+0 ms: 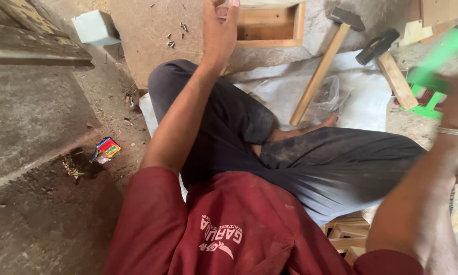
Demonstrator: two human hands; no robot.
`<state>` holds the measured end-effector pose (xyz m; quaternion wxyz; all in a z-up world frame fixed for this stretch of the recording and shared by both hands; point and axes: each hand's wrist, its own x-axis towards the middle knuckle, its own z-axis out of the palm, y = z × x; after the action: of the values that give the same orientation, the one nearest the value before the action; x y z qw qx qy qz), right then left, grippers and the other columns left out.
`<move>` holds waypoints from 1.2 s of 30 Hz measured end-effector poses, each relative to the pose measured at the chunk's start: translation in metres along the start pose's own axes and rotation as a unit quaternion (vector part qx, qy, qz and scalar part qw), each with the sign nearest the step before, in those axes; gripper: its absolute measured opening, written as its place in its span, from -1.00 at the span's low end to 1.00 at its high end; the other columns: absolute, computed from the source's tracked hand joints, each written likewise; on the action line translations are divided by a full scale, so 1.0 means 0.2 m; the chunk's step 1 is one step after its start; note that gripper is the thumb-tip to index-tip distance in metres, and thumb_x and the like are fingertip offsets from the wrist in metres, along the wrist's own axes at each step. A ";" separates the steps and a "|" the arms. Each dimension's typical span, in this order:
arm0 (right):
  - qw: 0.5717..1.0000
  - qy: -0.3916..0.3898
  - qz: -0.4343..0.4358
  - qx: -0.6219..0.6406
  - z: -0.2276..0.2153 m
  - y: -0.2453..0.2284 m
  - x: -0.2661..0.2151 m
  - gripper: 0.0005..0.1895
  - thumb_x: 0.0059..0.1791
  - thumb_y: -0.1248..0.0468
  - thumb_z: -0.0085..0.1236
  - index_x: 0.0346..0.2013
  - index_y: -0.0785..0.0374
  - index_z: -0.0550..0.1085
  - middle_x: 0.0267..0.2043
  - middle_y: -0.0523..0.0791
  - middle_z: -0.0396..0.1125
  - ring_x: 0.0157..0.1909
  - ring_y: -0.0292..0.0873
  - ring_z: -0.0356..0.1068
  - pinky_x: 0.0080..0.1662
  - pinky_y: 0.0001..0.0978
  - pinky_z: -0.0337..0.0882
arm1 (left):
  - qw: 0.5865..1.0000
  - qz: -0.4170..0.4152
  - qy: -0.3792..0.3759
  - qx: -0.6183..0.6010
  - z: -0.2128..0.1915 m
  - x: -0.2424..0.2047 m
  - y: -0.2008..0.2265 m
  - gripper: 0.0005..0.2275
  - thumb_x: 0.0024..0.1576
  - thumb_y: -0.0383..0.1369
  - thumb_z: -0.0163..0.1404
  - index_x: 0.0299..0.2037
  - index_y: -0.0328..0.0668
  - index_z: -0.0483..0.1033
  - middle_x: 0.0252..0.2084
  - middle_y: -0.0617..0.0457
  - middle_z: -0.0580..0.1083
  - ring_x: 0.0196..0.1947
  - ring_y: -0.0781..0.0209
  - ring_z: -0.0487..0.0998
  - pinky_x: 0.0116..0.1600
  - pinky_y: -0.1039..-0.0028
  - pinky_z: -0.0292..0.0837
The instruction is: The person sits on the floor and uses a hammer to drive nails into small wooden frames, securing them to a larger board. The person handles both red and green frames, repeatedly picking up nails and hammering them into place.
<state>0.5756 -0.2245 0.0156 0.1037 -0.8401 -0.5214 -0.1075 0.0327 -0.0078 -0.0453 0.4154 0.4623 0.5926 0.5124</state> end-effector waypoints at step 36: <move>0.893 -0.303 -0.291 0.159 -0.09 -1.81 0.15 0.00 -0.14 0.23 0.53 0.45 0.30 0.12 0.37 0.28 0.15 0.29 0.39 0.24 0.20 0.10 0.37 | 0.852 0.168 -0.389 0.308 -0.24 0.13 0.28 -0.54 -0.15 -0.27 0.34 -0.08 -0.29 0.53 -0.24 -0.21 0.55 -0.18 -0.19 0.59 -0.10 0.12 0.46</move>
<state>0.2625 -0.0471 0.0648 0.0371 -0.6152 -0.7585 0.2116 -0.0128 0.0089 0.0154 0.3556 0.8206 0.4234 0.1442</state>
